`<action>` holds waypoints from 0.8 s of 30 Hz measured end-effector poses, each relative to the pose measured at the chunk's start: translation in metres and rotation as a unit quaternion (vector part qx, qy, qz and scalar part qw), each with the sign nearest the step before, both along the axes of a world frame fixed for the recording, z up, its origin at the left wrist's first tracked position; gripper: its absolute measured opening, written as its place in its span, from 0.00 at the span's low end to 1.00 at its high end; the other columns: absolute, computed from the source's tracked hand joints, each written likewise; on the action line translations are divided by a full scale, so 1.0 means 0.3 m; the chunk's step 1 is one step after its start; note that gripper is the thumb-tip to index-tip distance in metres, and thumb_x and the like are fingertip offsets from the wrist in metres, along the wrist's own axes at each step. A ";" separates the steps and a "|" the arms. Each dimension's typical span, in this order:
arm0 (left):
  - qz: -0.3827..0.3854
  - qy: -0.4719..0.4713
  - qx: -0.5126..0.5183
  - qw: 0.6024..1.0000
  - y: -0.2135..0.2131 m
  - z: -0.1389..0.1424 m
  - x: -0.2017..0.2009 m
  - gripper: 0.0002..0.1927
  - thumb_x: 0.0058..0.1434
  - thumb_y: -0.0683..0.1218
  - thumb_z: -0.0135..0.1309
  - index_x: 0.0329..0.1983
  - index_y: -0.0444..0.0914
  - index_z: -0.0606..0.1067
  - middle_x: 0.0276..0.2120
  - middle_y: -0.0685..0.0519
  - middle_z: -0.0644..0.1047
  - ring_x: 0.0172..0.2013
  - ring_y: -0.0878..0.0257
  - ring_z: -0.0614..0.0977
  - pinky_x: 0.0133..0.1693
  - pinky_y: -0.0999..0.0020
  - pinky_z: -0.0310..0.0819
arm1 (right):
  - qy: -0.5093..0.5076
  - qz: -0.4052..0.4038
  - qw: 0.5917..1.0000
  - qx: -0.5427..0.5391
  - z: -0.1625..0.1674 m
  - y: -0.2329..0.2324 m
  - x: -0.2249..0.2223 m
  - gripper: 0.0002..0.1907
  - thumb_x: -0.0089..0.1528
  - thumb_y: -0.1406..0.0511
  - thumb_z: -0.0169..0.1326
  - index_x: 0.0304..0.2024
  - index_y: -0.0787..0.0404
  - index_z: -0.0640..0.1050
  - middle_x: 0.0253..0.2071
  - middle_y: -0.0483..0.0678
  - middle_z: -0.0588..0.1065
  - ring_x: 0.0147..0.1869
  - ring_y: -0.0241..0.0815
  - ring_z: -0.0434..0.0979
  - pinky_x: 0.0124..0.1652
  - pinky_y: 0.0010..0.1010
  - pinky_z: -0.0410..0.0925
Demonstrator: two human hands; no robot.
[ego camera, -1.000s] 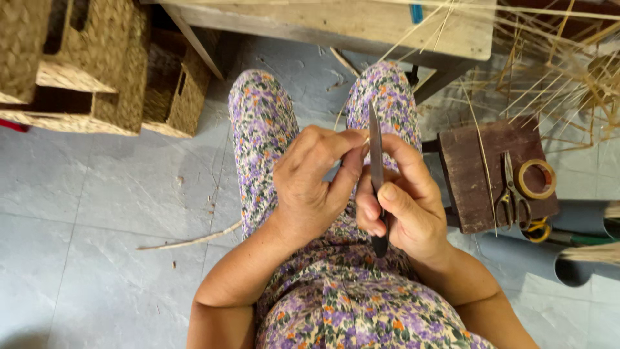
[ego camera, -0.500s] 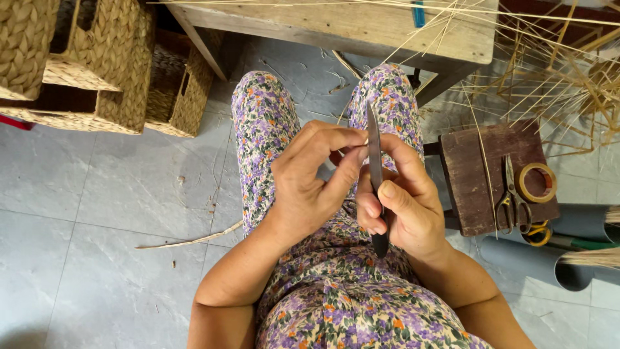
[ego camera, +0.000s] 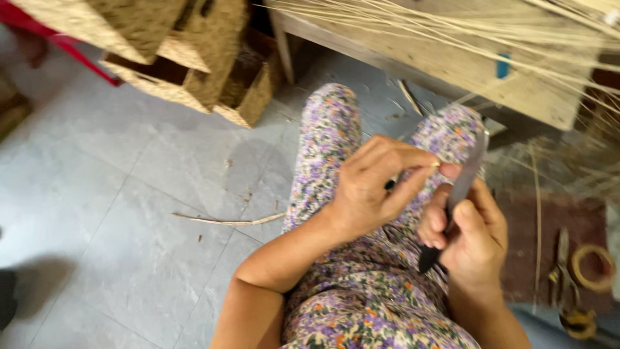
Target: The person sits on the floor and uses a knife to sharpen thin wooden sticks. They hold each stick with one hand and carefully shave the end with the knife, then place the sharpened stick on a nearby table.
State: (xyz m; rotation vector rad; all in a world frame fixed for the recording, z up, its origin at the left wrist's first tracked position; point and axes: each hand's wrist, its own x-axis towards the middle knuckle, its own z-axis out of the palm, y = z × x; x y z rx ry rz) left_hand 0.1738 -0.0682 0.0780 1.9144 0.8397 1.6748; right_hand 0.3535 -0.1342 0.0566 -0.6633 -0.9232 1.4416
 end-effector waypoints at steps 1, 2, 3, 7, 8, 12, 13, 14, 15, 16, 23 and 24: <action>0.003 0.003 0.002 1.000 0.002 -0.001 -0.011 0.10 0.65 0.39 0.65 0.48 0.40 0.78 0.43 0.54 0.81 0.41 0.62 0.83 0.44 0.70 0.78 | -0.002 0.000 1.000 -0.006 -0.006 0.008 0.004 0.27 0.73 0.61 0.50 0.71 0.65 0.66 0.32 0.50 0.67 0.26 0.36 0.62 0.28 0.28 0.60; 0.004 0.005 0.004 1.000 0.000 -0.001 -0.019 0.10 0.65 0.39 0.64 0.48 0.40 0.78 0.44 0.54 0.81 0.41 0.62 0.83 0.45 0.70 0.77 | -0.004 -0.003 1.000 -0.013 -0.009 0.015 0.011 0.26 0.72 0.61 0.50 0.70 0.65 0.67 0.32 0.50 0.67 0.26 0.36 0.62 0.28 0.28 0.60; 0.003 0.005 0.005 1.000 -0.006 -0.001 -0.023 0.10 0.66 0.39 0.64 0.48 0.40 0.78 0.44 0.54 0.81 0.42 0.62 0.83 0.45 0.70 0.77 | -0.007 -0.017 1.000 -0.015 -0.009 0.020 0.021 0.25 0.73 0.61 0.50 0.69 0.66 0.67 0.30 0.48 0.66 0.26 0.36 0.62 0.28 0.29 0.60; 0.024 -0.010 0.010 1.000 -0.013 0.000 -0.031 0.09 0.65 0.39 0.64 0.47 0.41 0.79 0.43 0.54 0.80 0.43 0.62 0.82 0.46 0.70 0.77 | -0.022 -0.090 0.996 0.013 0.001 0.036 0.067 0.20 0.79 0.58 0.46 0.66 0.65 0.68 0.27 0.45 0.64 0.24 0.34 0.61 0.27 0.29 0.59; 0.024 -0.015 0.007 1.000 -0.016 0.000 -0.033 0.10 0.65 0.39 0.64 0.47 0.41 0.79 0.43 0.55 0.80 0.42 0.63 0.82 0.46 0.71 0.77 | -0.014 -0.102 0.995 0.019 0.004 0.036 0.075 0.19 0.79 0.58 0.45 0.66 0.65 0.68 0.27 0.45 0.63 0.23 0.34 0.61 0.27 0.29 0.60; 0.039 -0.024 0.020 0.999 -0.022 -0.001 -0.037 0.10 0.66 0.39 0.64 0.48 0.42 0.79 0.41 0.56 0.80 0.43 0.63 0.82 0.47 0.71 0.77 | 0.030 -0.123 0.992 0.019 0.010 0.032 0.096 0.19 0.77 0.58 0.45 0.64 0.64 0.69 0.26 0.45 0.64 0.23 0.34 0.61 0.27 0.28 0.60; 0.037 -0.025 0.014 0.999 -0.028 -0.001 -0.040 0.10 0.66 0.39 0.64 0.48 0.42 0.79 0.41 0.56 0.80 0.43 0.63 0.82 0.46 0.71 0.78 | 0.024 -0.128 0.991 0.017 0.009 0.027 0.098 0.19 0.78 0.58 0.45 0.64 0.64 0.69 0.26 0.45 0.64 0.23 0.34 0.61 0.28 0.28 0.60; 0.034 -0.025 0.011 0.999 -0.030 -0.002 -0.041 0.10 0.66 0.38 0.64 0.48 0.41 0.79 0.41 0.56 0.80 0.43 0.63 0.82 0.46 0.71 0.78 | 0.020 -0.131 0.991 0.016 0.004 0.029 0.100 0.19 0.78 0.58 0.45 0.64 0.64 0.69 0.26 0.45 0.64 0.24 0.35 0.61 0.29 0.28 0.60; 0.030 -0.025 0.010 0.999 -0.029 -0.003 -0.043 0.10 0.66 0.38 0.64 0.48 0.41 0.79 0.41 0.56 0.80 0.43 0.63 0.82 0.46 0.71 0.78 | 0.016 -0.134 0.991 0.016 0.000 0.029 0.103 0.19 0.78 0.57 0.45 0.64 0.64 0.69 0.26 0.45 0.64 0.24 0.35 0.61 0.29 0.28 0.60; 0.031 -0.024 0.012 0.999 -0.028 -0.003 -0.044 0.10 0.66 0.38 0.64 0.48 0.41 0.79 0.42 0.56 0.80 0.43 0.63 0.82 0.46 0.71 0.78 | 0.012 -0.138 0.990 0.016 -0.005 0.030 0.106 0.19 0.78 0.57 0.45 0.64 0.64 0.69 0.26 0.45 0.64 0.24 0.35 0.61 0.30 0.28 0.60; 0.025 -0.017 0.016 0.999 -0.024 -0.013 -0.037 0.11 0.66 0.38 0.64 0.49 0.42 0.79 0.43 0.56 0.80 0.45 0.63 0.82 0.47 0.70 0.78 | 0.044 -0.142 0.989 0.000 -0.029 0.033 0.142 0.20 0.78 0.56 0.43 0.64 0.64 0.70 0.26 0.45 0.64 0.25 0.35 0.61 0.31 0.28 0.60; 0.024 -0.012 0.017 1.000 -0.023 -0.015 -0.037 0.11 0.66 0.38 0.64 0.49 0.42 0.79 0.43 0.56 0.80 0.45 0.63 0.82 0.47 0.70 0.78 | 0.048 -0.141 0.989 -0.001 -0.030 0.032 0.145 0.20 0.78 0.56 0.43 0.64 0.64 0.70 0.26 0.45 0.64 0.25 0.35 0.61 0.31 0.28 0.60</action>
